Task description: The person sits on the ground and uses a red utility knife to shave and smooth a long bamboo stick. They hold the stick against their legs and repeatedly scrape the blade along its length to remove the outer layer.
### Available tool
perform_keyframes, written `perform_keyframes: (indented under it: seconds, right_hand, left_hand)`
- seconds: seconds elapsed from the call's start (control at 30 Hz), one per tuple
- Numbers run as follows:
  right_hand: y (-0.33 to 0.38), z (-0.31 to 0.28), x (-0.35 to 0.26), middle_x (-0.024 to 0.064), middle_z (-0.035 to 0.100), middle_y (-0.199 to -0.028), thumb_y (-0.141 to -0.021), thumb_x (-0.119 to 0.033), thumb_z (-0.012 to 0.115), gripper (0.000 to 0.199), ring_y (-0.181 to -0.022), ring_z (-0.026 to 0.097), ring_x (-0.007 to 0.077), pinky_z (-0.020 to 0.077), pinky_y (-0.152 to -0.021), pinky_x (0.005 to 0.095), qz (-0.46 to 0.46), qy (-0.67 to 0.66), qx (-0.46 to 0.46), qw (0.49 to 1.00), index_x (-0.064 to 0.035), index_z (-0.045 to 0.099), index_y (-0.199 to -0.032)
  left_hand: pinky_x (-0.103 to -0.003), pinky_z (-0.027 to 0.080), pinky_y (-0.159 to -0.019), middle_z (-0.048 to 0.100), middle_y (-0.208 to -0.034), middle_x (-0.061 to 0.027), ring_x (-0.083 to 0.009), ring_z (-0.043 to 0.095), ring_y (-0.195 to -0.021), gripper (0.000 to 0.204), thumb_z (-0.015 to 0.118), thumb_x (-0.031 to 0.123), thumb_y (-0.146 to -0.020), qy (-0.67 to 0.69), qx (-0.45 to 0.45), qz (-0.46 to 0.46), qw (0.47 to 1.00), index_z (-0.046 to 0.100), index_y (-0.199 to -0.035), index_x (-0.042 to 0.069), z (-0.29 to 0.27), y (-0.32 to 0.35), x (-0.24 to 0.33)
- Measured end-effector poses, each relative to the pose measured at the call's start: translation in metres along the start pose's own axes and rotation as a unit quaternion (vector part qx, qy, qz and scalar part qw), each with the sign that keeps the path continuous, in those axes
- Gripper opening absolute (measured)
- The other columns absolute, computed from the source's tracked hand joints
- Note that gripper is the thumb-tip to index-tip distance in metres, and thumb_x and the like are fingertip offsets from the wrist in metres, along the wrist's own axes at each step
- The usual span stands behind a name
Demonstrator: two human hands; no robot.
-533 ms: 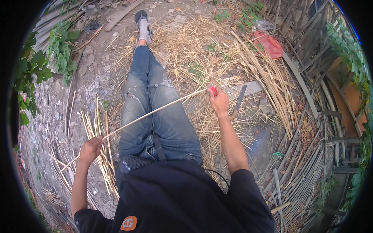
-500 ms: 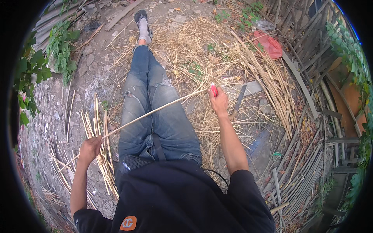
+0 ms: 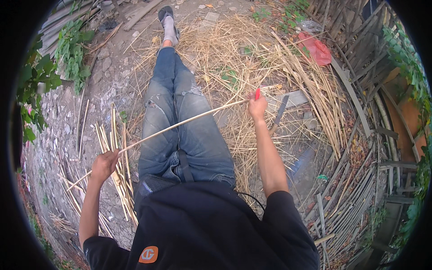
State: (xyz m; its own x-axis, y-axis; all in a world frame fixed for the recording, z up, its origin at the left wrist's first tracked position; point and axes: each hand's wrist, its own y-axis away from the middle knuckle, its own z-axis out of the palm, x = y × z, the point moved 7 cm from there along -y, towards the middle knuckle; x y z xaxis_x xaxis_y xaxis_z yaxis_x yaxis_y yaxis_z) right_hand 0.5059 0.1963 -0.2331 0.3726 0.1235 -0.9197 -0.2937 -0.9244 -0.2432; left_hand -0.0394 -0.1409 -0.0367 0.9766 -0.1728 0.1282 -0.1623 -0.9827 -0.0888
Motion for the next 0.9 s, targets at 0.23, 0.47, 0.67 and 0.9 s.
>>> perform_keyframes:
  seconds: [0.23,0.47,0.67,0.9]
  right_hand:
    - [-0.016,-0.047,0.038,0.0131,0.077,-0.092,-0.099,-0.037,0.074,0.04,-0.044,0.04,0.0074,0.0329,-0.041,0.0281,0.276,-0.089,0.092,0.953,0.0024,0.071,-0.106]
    - [-0.004,0.006,-0.084,0.0193,0.076,-0.108,-0.094,-0.041,0.08,0.05,-0.044,0.037,0.0012,0.0323,-0.043,0.0224,0.184,-0.159,-0.094,0.965,0.0018,0.069,-0.118]
    - [0.09,0.071,-0.286,0.0103,0.077,-0.096,-0.106,-0.038,0.064,0.04,-0.046,0.04,0.0014,0.0329,-0.042,0.021,0.097,-0.274,-0.431,0.854,-0.0024,0.069,-0.122]
    - [0.108,0.08,-0.323,0.0157,0.073,-0.112,-0.107,-0.059,0.05,0.064,-0.047,0.037,0.0043,0.0377,-0.048,0.0236,0.163,-0.555,-0.277,0.767,-0.0003,0.055,-0.133]
  left_hand:
    - [-0.045,0.05,-0.057,0.063,-0.074,-0.0152,-0.0353,0.063,-0.06,0.019,0.071,0.01,-0.097,0.042,0.024,-0.007,0.999,0.076,-0.113,0.001,-0.009,0.0,-0.006]
    - [-0.027,0.047,-0.057,0.074,-0.087,-0.0059,-0.0078,0.062,-0.068,0.028,0.072,0.01,-0.1,0.228,0.389,-0.075,0.89,0.074,-0.125,-0.004,-0.075,-0.113,0.011]
    - [-0.018,0.044,-0.054,0.07,-0.082,-0.0007,-0.0018,0.056,-0.062,0.027,0.064,0.025,-0.107,0.568,0.474,-0.013,0.673,0.073,-0.113,0.0,-0.143,-0.245,0.095]
    - [-0.034,0.059,-0.084,0.074,-0.099,-0.0138,-0.0181,0.071,-0.088,0.033,0.049,0.033,-0.114,0.696,0.383,0.029,0.606,0.061,-0.112,0.002,-0.109,-0.286,0.198]
